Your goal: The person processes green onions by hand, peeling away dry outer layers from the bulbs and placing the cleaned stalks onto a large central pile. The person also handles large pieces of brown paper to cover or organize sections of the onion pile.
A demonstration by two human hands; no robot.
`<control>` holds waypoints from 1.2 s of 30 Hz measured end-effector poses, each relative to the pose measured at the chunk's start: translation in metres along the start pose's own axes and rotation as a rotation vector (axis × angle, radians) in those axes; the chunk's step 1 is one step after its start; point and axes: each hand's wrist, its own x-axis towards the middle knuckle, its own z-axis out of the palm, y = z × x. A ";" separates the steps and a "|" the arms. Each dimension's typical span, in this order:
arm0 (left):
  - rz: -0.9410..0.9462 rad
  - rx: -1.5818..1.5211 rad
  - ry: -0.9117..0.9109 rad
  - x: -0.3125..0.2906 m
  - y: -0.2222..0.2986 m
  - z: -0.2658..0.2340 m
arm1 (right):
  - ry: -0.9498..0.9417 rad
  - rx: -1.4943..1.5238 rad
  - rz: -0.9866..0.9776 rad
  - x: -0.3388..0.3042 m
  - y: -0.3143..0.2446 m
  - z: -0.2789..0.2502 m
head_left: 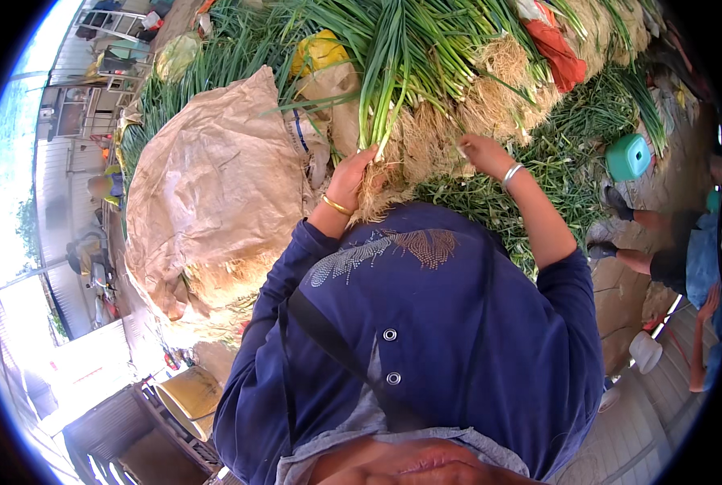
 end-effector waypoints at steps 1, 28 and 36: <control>0.033 0.043 0.013 -0.007 0.001 0.008 | 0.186 -0.040 0.003 0.010 0.011 0.001; 0.570 1.095 0.013 -0.004 0.001 0.034 | -0.055 0.069 -0.280 -0.003 -0.122 0.021; -0.070 -0.018 -0.392 0.003 0.035 -0.017 | 0.186 1.060 0.091 -0.036 0.036 -0.015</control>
